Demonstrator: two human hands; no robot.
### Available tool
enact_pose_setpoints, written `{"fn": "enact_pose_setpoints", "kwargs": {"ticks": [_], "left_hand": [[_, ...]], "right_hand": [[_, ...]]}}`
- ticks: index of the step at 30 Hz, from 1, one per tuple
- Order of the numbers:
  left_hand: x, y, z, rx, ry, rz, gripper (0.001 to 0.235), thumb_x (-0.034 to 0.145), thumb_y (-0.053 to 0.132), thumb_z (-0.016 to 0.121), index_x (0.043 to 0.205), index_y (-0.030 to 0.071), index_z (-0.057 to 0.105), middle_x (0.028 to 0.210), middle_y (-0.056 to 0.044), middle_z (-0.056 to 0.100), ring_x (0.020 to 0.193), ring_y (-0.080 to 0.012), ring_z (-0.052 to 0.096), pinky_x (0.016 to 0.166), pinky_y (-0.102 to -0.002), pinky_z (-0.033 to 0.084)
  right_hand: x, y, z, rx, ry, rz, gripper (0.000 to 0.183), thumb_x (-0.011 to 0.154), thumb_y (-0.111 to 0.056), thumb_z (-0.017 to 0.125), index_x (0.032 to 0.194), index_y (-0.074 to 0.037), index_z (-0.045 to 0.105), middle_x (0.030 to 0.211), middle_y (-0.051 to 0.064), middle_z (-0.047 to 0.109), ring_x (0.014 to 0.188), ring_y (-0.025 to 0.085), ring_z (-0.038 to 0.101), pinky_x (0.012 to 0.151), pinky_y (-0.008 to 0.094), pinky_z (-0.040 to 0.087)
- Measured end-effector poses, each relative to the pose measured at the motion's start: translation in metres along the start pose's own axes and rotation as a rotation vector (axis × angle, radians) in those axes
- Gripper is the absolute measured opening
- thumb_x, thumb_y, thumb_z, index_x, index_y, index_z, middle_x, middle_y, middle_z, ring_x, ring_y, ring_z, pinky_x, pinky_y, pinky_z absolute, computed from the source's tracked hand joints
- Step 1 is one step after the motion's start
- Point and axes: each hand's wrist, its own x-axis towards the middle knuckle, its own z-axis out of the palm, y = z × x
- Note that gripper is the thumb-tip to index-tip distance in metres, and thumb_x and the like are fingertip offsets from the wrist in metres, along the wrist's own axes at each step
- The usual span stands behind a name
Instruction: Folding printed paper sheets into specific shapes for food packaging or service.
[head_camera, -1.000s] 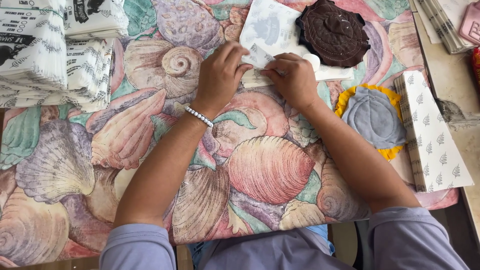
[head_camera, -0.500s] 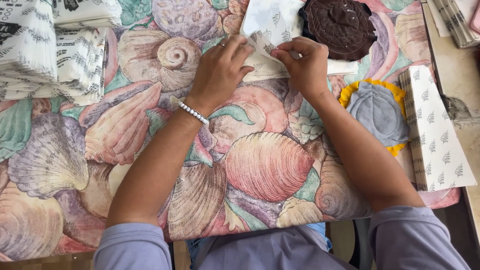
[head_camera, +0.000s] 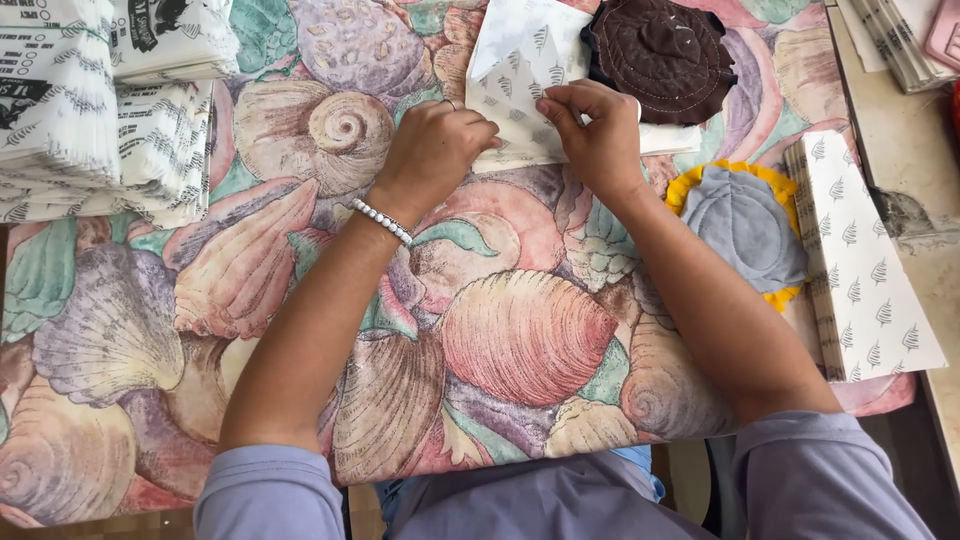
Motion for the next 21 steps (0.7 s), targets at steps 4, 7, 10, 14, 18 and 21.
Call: {"fn": "enact_pose_setpoints", "kwargs": {"ticks": [4, 7, 10, 14, 18, 21], "left_hand": [[0.009, 0.002, -0.006, -0.038, 0.095, -0.089, 0.012, 0.088, 0.027, 0.087, 0.083, 0.016, 0.083, 0.064, -0.001, 0.072, 0.065, -0.0178, 0.054, 0.053, -0.034, 0.043], [0.013, 0.003, -0.009, -0.225, 0.09, -0.279, 0.008, 0.081, 0.014, 0.087, 0.088, 0.018, 0.084, 0.113, -0.029, 0.072, 0.126, -0.0363, 0.061, 0.086, -0.042, 0.057], [0.016, 0.0, -0.004, -0.311, 0.064, -0.434, 0.02, 0.074, 0.021, 0.094, 0.092, 0.018, 0.085, 0.095, -0.017, 0.069, 0.09, -0.0305, 0.068, 0.071, -0.046, 0.058], [0.016, -0.001, -0.006, -0.35, 0.06, -0.455, 0.054, 0.07, 0.038, 0.092, 0.116, 0.019, 0.073, 0.111, -0.005, 0.075, 0.1, -0.0252, 0.061, 0.083, -0.037, 0.047], [0.031, -0.001, -0.037, -0.74, 0.328, -0.716, 0.068, 0.079, 0.076, 0.052, 0.095, 0.01, 0.053, 0.078, -0.002, 0.062, 0.065, -0.0124, 0.065, 0.057, -0.019, 0.054], [0.053, -0.002, -0.063, -1.074, -0.012, -1.19, 0.083, 0.07, 0.079, 0.035, 0.106, 0.009, 0.06, 0.065, -0.003, 0.067, 0.054, -0.0138, 0.073, 0.05, -0.02, 0.061]], "right_hand": [[0.002, -0.006, -0.005, -0.01, -0.129, -0.018, 0.015, 0.096, -0.014, 0.084, 0.101, -0.001, 0.08, 0.097, 0.012, 0.077, 0.09, 0.022, 0.07, 0.081, 0.034, 0.057], [0.0, -0.01, -0.008, -0.025, -0.204, 0.075, 0.036, 0.084, -0.026, 0.092, 0.111, -0.007, 0.077, 0.108, 0.009, 0.076, 0.098, 0.019, 0.069, 0.084, 0.03, 0.056], [-0.006, 0.008, 0.0, -0.105, -0.129, 0.026, 0.026, 0.092, -0.024, 0.089, 0.106, -0.005, 0.079, 0.093, 0.004, 0.078, 0.066, 0.011, 0.056, 0.061, 0.027, 0.048], [-0.004, -0.01, -0.005, -0.059, -0.146, 0.064, 0.041, 0.101, -0.01, 0.08, 0.138, -0.012, 0.062, 0.073, -0.001, 0.055, 0.065, 0.012, 0.043, 0.067, 0.027, 0.044], [-0.004, -0.011, -0.006, 0.058, 0.015, -0.018, 0.073, 0.102, -0.001, 0.084, 0.157, -0.015, 0.038, 0.116, 0.008, 0.076, 0.103, 0.018, 0.078, 0.101, 0.034, 0.062], [-0.001, -0.016, -0.008, 0.121, -0.032, -0.021, 0.063, 0.098, -0.005, 0.085, 0.15, -0.011, 0.049, 0.127, 0.014, 0.073, 0.103, 0.02, 0.077, 0.095, 0.032, 0.064]]}}
